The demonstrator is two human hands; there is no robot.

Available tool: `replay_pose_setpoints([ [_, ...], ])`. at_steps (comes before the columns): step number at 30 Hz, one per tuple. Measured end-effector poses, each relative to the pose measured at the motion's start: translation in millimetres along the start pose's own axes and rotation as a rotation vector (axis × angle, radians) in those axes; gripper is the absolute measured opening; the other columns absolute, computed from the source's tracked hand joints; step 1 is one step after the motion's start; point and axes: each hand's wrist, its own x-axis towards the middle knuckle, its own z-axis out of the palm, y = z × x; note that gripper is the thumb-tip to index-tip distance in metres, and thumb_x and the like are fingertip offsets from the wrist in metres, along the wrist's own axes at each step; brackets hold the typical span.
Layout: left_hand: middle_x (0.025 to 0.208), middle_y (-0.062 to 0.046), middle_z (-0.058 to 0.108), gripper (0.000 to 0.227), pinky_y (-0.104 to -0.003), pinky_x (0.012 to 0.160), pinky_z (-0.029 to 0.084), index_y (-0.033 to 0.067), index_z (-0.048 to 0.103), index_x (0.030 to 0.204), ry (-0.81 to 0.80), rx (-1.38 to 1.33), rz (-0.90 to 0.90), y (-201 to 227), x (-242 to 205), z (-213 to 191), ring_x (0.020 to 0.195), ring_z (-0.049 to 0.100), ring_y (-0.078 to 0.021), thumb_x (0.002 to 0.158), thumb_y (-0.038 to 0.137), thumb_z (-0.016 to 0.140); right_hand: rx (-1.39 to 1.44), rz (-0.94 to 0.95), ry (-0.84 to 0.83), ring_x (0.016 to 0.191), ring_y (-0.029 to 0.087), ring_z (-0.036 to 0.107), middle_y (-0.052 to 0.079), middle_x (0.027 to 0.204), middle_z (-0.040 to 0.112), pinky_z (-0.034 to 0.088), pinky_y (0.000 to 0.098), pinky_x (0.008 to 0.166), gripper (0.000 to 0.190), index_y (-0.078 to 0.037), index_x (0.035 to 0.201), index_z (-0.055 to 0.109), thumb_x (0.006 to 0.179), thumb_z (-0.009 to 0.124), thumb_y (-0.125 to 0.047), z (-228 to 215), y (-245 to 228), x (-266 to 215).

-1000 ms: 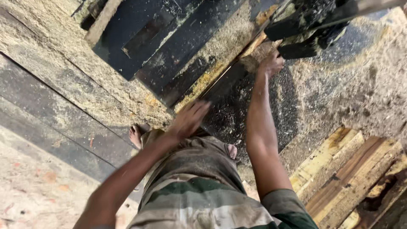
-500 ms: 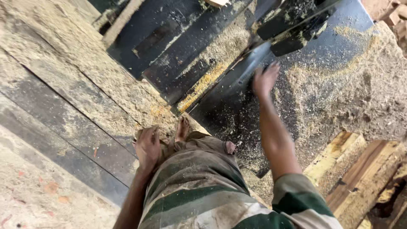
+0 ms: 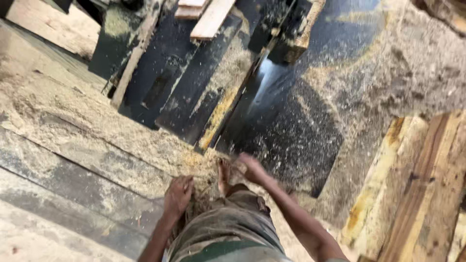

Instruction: The person processes various wood planks by hand, feeding them into a machine and then stacking them onto a pile.

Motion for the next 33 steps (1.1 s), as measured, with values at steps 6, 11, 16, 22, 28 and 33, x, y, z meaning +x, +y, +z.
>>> replay_pose_setpoints([
  [6,0.124,-0.01,0.074,0.037,-0.042,0.098,0.057,0.0118,0.073,0.126,-0.02,-0.092,-0.045,16,-50,-24,0.115,0.066,-0.0271,0.103,0.037,0.059,-0.374,-0.271,0.95,0.106,0.025,0.075,0.015,0.119,0.074,0.064,0.0337,0.087,0.023,-0.003,0.126,0.067,0.108,0.067,-0.017,-89,16,-18],
  [11,0.129,-0.017,0.068,0.058,-0.043,0.092,0.064,0.0086,0.069,0.127,-0.314,-0.532,-0.123,23,-28,-38,0.113,0.07,-0.0288,0.094,0.055,0.061,-0.229,0.18,1.044,0.148,0.042,0.023,0.026,0.162,0.012,0.029,0.0604,0.119,0.136,-0.001,0.157,0.001,0.077,0.094,-0.061,-144,-22,22],
  [16,0.135,-0.017,0.067,0.101,-0.052,0.104,0.057,0.0089,0.048,0.151,-0.557,-0.564,-0.137,22,-27,21,0.125,0.066,-0.0342,0.08,0.079,0.059,-0.061,0.469,1.074,0.158,0.042,0.013,0.024,0.172,0.001,0.02,0.0586,0.127,0.152,-0.008,0.162,-0.012,0.067,0.095,-0.06,-41,3,17],
  [22,0.156,-0.048,0.02,0.113,-0.06,0.108,0.037,-0.0095,0.014,0.16,-0.199,-0.633,0.22,-8,-52,52,0.144,0.031,-0.0569,0.092,0.07,0.058,-0.176,0.633,1.031,0.155,0.046,0.017,0.025,0.173,0.003,0.031,0.0613,0.12,0.152,-0.012,0.164,-0.012,0.063,0.082,-0.076,144,-25,-19],
  [28,0.127,-0.025,0.065,0.093,-0.047,0.089,0.057,-0.0045,0.048,0.138,-0.566,-0.738,-0.305,-100,-122,56,0.111,0.068,-0.0355,0.081,0.066,0.069,-0.139,0.575,0.959,0.158,0.054,0.006,0.027,0.173,-0.001,0.026,0.07,0.121,0.152,-0.017,0.168,-0.014,0.063,0.071,-0.088,234,-45,-17],
  [33,0.127,-0.028,0.066,0.093,-0.043,0.094,0.055,-0.0063,0.046,0.139,-0.504,-0.7,-0.233,-96,-75,62,0.113,0.069,-0.0354,0.085,0.067,0.068,-0.171,0.511,1.0,0.155,0.056,0.006,0.028,0.173,-0.003,0.029,0.0715,0.116,0.153,-0.015,0.164,-0.015,0.059,0.069,-0.089,193,-59,21],
])
